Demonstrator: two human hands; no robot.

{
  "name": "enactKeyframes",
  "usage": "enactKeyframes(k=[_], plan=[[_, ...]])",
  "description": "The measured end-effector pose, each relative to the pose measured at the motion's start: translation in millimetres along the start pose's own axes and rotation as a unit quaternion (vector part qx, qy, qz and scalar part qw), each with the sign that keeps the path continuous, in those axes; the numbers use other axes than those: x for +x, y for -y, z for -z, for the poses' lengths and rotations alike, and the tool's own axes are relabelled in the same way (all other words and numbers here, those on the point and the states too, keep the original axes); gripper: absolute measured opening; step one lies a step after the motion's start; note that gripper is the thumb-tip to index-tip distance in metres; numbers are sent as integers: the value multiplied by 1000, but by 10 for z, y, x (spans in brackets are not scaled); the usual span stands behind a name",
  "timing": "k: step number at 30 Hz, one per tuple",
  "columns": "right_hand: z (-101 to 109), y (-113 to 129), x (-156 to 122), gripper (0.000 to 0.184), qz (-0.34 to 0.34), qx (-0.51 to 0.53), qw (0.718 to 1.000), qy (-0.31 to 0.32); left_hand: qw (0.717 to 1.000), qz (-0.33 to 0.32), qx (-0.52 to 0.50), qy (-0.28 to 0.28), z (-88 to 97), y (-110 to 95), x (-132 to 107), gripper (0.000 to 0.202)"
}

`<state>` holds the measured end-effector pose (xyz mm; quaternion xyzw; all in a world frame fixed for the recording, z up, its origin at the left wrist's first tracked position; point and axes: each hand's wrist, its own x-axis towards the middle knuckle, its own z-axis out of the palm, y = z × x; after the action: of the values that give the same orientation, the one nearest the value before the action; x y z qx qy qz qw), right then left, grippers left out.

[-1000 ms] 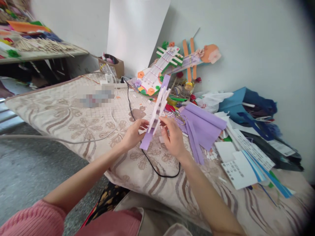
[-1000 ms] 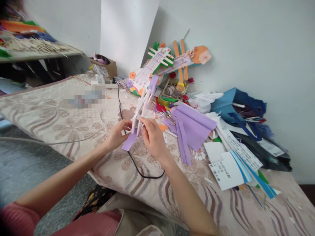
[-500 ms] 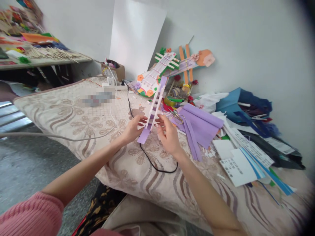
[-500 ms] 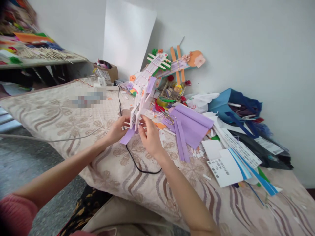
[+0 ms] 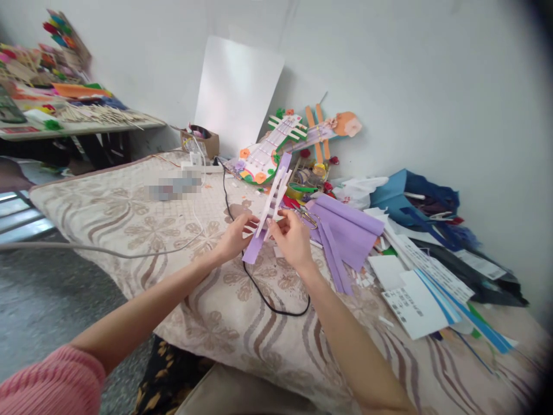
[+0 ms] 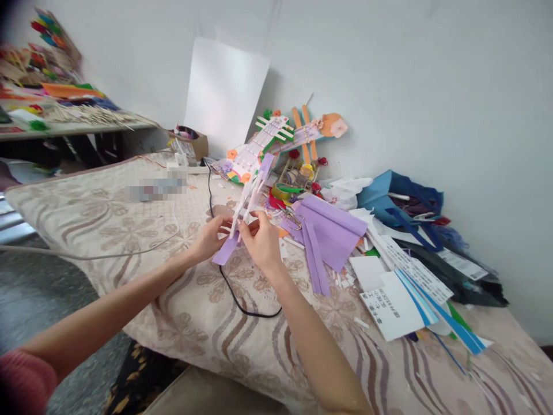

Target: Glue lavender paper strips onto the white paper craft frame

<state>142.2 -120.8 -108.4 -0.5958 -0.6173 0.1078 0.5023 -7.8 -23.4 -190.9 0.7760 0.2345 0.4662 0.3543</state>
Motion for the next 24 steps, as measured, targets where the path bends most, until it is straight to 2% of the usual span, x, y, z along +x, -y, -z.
enactKeyframes(k=[7, 15, 20, 24], plan=[[6, -12, -6, 33, -21, 13, 999, 28, 1000, 12, -11, -7, -16, 22, -5, 32], [-3, -48, -29, 32, 1, 7, 999, 39, 999, 24, -24, -10, -8, 14, -23, 27], [13, -103, -186, 19, 21, -36, 999, 32, 999, 32, -32, -17, -18, 38, -31, 26], [0, -192, -343, 11, 67, -83, 993, 50, 998, 40, -42, -25, -49, 66, -24, 28]])
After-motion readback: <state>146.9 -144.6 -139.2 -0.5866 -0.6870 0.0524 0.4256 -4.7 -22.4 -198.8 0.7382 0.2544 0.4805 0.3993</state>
